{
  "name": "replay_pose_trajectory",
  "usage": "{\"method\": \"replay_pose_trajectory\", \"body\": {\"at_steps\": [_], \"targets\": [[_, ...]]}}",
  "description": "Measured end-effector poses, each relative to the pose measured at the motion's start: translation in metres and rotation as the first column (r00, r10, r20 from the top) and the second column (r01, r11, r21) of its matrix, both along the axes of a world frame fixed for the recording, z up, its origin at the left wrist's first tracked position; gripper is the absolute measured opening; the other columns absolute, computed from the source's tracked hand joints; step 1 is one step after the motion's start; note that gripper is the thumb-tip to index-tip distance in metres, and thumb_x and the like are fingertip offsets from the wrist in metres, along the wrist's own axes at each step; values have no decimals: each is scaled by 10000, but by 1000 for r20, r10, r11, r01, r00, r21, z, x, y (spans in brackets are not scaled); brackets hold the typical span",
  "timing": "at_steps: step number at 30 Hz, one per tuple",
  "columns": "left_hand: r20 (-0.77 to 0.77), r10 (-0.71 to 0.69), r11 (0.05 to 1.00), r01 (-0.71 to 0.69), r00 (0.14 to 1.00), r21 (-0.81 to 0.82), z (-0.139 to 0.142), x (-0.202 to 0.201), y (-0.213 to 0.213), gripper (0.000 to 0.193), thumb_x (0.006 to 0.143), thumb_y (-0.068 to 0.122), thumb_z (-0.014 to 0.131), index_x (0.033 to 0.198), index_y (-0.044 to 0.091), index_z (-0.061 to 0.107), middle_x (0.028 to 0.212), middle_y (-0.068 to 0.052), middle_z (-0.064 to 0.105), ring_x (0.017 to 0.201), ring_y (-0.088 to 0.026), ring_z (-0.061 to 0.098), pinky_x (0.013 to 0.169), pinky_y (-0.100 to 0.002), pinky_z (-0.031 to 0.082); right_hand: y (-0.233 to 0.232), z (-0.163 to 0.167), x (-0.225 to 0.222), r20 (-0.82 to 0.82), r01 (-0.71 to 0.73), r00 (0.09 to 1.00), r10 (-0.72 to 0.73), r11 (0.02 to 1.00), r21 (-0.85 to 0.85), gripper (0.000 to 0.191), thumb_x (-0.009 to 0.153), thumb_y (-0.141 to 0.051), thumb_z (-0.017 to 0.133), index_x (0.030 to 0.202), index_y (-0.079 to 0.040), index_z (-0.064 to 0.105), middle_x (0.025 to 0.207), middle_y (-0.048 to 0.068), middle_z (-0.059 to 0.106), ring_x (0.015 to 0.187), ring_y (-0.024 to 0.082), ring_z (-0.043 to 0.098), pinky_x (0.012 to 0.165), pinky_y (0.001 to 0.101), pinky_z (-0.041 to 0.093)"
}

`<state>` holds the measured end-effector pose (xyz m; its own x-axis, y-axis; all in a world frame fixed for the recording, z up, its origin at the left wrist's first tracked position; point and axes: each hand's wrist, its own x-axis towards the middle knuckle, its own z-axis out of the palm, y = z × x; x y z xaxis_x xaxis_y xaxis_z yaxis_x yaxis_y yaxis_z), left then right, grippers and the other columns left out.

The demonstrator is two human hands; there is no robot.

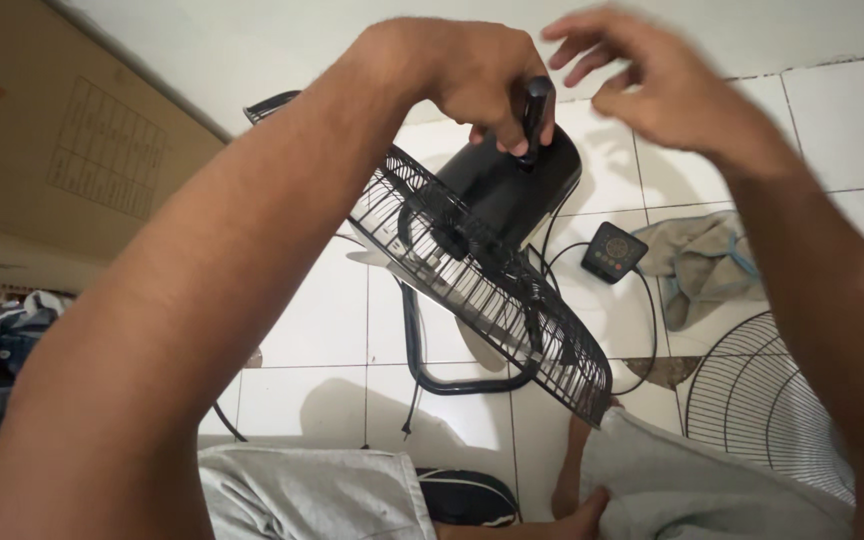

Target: The person sits on the floor and services a standing electric fan. They pick up a screwdriver, unscrew the rear housing, and work on the fan blades and motor hub, using the screwdriver to loosen and tighten fasteners while holding the blade assembly steady.

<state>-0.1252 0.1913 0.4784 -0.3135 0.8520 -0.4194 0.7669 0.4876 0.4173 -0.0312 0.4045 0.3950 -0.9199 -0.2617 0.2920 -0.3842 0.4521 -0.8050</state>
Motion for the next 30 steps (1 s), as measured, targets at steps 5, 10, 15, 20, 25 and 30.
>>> {"method": "replay_pose_trajectory", "body": {"at_steps": [5,10,15,20,25,30], "targets": [[-12,-66,996,65,998,-59,-6,-5,8,298,823,164,779,1114,225,789,949,10,790,799,-153,774,696,-328,554,-10,-86,-11,315,-42,945,90,987,-156,533,994,-241,729,1418,-39,477,1376,102,535,1326,228,480,1030,390,473],[-33,-10,980,3,999,-197,-14,-6,22,371,852,168,745,1206,275,745,994,-2,790,877,-172,770,731,-424,596,-4,-97,6,386,65,923,15,979,-195,647,936,-336,730,1492,-114,485,1247,81,567,1202,207,561,971,367,515],[-26,24,965,-30,999,-262,-18,7,31,369,848,272,765,1216,276,740,1022,-9,787,921,-201,762,779,-461,570,-10,-69,43,493,218,854,-167,975,-47,771,838,-342,739,1499,-136,398,1217,114,567,1014,226,693,798,367,586],[-87,-74,988,61,994,-144,-15,21,21,382,811,406,808,1116,179,767,933,-27,781,846,-212,765,747,-422,589,-14,-44,57,273,130,943,-193,964,230,730,911,-353,757,1511,-80,443,1247,168,617,987,245,703,802,363,575],[-318,-156,988,152,935,-39,-22,22,0,482,882,541,777,1040,85,771,835,-66,774,743,-256,730,719,-425,553,-22,-12,69,-49,226,974,-221,957,184,511,969,-358,790,1326,-29,631,987,110,710,862,193,677,749,334,555],[-196,-196,969,221,961,114,-40,11,6,467,770,394,863,1037,37,723,858,-66,762,774,-227,730,704,-413,561,-45,15,70,-298,225,940,-164,957,183,345,1053,-282,829,1165,1,666,1073,92,725,921,112,702,804,277,577]]}}
